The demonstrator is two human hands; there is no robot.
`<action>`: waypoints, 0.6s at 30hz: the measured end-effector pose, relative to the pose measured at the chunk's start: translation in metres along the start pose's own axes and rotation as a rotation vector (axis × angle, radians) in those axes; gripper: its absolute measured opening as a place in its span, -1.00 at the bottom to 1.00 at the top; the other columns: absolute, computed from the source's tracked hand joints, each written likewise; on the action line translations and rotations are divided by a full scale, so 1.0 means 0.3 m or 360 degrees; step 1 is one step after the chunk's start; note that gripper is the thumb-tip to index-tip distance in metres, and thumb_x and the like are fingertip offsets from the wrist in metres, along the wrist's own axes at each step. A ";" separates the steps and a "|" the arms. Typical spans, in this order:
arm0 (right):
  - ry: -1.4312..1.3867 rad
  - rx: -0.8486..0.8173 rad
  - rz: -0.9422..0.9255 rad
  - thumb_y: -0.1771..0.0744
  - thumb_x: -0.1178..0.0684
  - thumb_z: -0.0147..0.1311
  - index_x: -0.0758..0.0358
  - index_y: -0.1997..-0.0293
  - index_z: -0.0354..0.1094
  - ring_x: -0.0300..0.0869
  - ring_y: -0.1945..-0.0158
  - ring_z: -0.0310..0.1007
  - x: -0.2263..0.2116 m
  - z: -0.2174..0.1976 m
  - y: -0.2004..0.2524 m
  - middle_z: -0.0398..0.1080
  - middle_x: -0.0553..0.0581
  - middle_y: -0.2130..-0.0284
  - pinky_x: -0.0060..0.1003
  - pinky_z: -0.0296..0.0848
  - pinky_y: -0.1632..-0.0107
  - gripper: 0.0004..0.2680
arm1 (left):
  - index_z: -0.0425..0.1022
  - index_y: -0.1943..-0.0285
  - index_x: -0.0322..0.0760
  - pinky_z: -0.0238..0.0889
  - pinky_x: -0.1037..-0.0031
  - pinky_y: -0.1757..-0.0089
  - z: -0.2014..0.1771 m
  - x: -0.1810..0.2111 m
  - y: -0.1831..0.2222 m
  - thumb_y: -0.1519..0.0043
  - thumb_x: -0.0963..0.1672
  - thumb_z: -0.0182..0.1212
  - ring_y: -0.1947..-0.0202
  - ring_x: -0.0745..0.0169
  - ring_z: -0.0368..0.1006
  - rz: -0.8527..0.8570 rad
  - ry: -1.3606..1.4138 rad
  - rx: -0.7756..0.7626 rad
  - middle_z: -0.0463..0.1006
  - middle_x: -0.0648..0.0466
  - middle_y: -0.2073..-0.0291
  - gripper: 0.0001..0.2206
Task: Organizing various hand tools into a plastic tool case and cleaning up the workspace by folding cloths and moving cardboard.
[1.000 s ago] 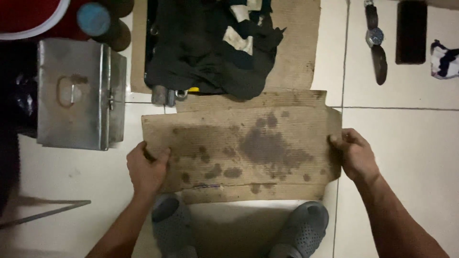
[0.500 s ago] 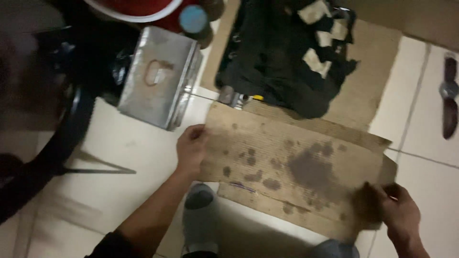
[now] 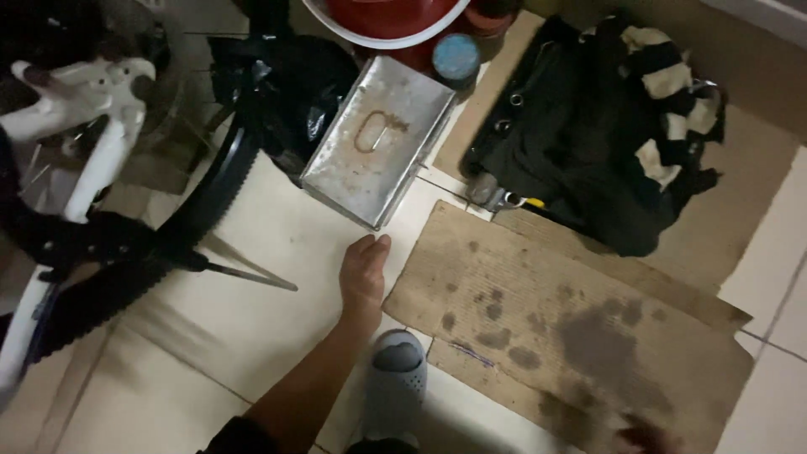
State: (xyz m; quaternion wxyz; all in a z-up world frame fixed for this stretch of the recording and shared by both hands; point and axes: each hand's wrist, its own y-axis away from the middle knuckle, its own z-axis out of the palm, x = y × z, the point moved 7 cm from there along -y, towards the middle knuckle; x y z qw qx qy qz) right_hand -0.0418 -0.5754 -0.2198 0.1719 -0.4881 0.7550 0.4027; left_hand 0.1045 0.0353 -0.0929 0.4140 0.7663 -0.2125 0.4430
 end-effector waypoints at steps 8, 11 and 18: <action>0.0153 -0.0580 0.0231 -0.27 0.01 0.27 0.20 0.09 0.60 -0.20 0.40 0.59 -0.613 0.004 0.309 0.65 0.10 0.43 -0.35 0.51 0.26 -0.80 | 0.52 0.08 -0.17 0.23 0.44 0.18 0.002 -0.025 0.022 -0.37 -0.05 0.14 0.32 0.37 0.29 0.0382 0.0563 -0.0048 0.46 0.14 0.34 -0.84; 0.0123 -0.0642 0.0459 -0.25 -0.04 0.30 0.16 0.22 0.70 -0.31 0.47 0.63 -0.743 -0.068 0.409 0.72 0.00 0.57 -0.43 0.55 0.29 -0.83 | 0.51 -0.01 -0.26 0.38 0.46 0.12 0.060 -0.107 0.018 -0.32 -0.03 0.13 0.11 0.34 0.46 0.0025 0.0296 -0.0223 0.51 0.11 0.14 -0.75; 0.0368 -0.0329 0.0399 -0.32 -0.04 0.15 0.01 0.30 0.46 -0.28 0.38 0.53 -0.968 -0.294 0.383 0.57 -0.05 0.46 -0.38 0.49 0.25 -0.93 | 0.50 0.04 -0.14 0.29 0.26 0.03 0.324 -0.019 0.160 -0.34 -0.08 -0.09 -0.02 0.01 0.44 0.1247 -0.1539 -0.0566 0.53 0.03 0.04 -0.78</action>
